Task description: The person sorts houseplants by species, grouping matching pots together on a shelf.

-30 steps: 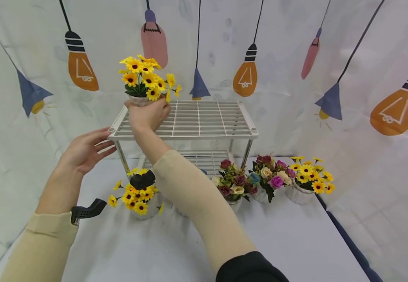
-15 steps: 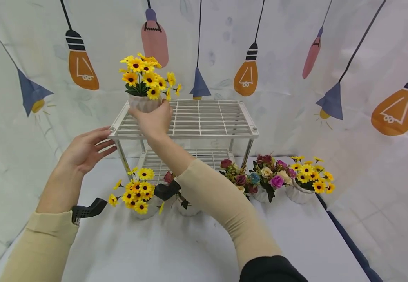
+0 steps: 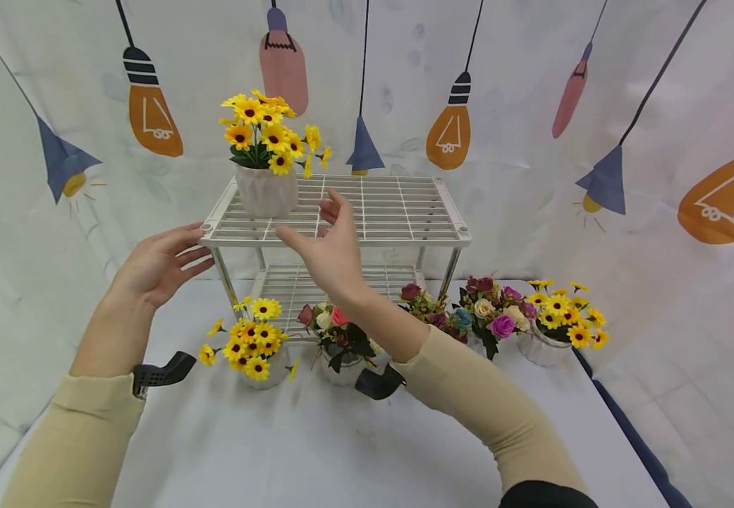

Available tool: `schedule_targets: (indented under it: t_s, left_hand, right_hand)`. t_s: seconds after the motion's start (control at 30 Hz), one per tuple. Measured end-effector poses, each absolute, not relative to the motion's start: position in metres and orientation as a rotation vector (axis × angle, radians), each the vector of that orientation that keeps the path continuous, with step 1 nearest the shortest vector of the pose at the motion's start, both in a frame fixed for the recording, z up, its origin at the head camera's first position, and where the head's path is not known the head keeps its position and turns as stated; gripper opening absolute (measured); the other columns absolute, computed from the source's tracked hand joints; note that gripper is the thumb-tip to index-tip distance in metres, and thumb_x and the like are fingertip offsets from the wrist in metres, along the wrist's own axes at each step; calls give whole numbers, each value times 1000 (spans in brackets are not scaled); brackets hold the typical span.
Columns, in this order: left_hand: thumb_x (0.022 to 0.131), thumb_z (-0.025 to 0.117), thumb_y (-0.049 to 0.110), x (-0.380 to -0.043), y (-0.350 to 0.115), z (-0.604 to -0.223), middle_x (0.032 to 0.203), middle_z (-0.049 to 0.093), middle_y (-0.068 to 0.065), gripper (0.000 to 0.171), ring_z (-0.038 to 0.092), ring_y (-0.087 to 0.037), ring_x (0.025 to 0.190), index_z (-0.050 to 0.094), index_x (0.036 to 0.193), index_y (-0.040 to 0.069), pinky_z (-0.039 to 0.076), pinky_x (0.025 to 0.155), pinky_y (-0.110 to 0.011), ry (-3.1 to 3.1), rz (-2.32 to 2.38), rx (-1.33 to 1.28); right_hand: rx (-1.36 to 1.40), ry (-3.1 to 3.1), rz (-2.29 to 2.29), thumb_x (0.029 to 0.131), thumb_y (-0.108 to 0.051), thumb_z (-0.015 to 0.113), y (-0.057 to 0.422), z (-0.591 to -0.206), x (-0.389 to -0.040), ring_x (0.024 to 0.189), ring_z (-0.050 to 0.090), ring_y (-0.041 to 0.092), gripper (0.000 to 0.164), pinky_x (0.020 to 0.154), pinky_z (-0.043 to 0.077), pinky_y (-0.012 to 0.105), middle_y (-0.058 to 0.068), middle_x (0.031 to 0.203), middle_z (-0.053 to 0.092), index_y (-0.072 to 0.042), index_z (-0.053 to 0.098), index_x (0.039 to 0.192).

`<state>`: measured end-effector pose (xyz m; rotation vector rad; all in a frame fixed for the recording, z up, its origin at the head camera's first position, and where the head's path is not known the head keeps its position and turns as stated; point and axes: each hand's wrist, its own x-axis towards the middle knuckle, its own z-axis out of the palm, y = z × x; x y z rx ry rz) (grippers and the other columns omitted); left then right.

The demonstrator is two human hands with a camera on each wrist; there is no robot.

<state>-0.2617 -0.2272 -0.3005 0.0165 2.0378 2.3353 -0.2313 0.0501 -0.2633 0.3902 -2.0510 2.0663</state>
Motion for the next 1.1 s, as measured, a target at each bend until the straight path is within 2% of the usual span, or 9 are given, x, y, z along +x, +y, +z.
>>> schedule_targets:
  t_s: [0.23, 0.37, 0.47, 0.67, 0.93, 1.1]
  left_hand:
    - [101, 69, 34, -260, -230, -300, 129, 61, 1, 69, 59, -18, 118, 42, 155, 2, 32, 117, -46, 2022, 2353, 12]
    - [101, 69, 30, -259, -230, -301, 131, 59, -2, 65, 57, -20, 119, 43, 154, 2, 30, 118, -47, 1963, 2388, 27]
    - [101, 69, 31, -258, -229, -302, 130, 60, -1, 63, 57, -19, 118, 44, 152, 2, 31, 118, -46, 1970, 2388, 30]
    - [102, 68, 31, -259, -226, -303, 128, 61, 0, 62, 58, -19, 118, 46, 152, 3, 34, 116, -45, 1990, 2379, 26]
    - [103, 67, 31, -258, -224, -299, 138, 56, -6, 62, 55, -23, 124, 45, 153, 2, 31, 118, -48, 1999, 2379, 20]
    - [103, 66, 30, -257, -223, -298, 141, 54, -8, 63, 55, -22, 122, 43, 154, 2, 30, 118, -48, 2009, 2376, 10]
  right_hand:
    - [540, -1996, 2056, 97, -8, 73, 93, -286, -215, 138, 42, 32, 62, 108, 43, 38, 14, 148, 43, -4, 39, 149]
    - [543, -2001, 2012, 99, -6, 69, 118, -297, -205, 134, 45, 26, 53, 107, 43, 39, 12, 145, 45, -1, 42, 144]
    - [512, -1992, 1973, 99, -4, 67, 137, -306, -197, 132, 46, 25, 50, 105, 45, 35, 11, 142, 46, 2, 42, 142]
    - [391, -1947, 1984, 101, 0, 63, 174, -324, -183, 130, 46, 31, 43, 97, 50, 26, 8, 136, 50, 2, 43, 139]
    - [180, -1836, 2043, 102, -1, 63, 212, -345, -166, 121, 53, 23, 33, 96, 49, 21, 15, 129, 52, 1, 49, 131]
    - [0, -1771, 1977, 100, 1, 64, 237, -365, -155, 117, 53, 20, 27, 93, 49, 17, 10, 121, 56, 1, 54, 126]
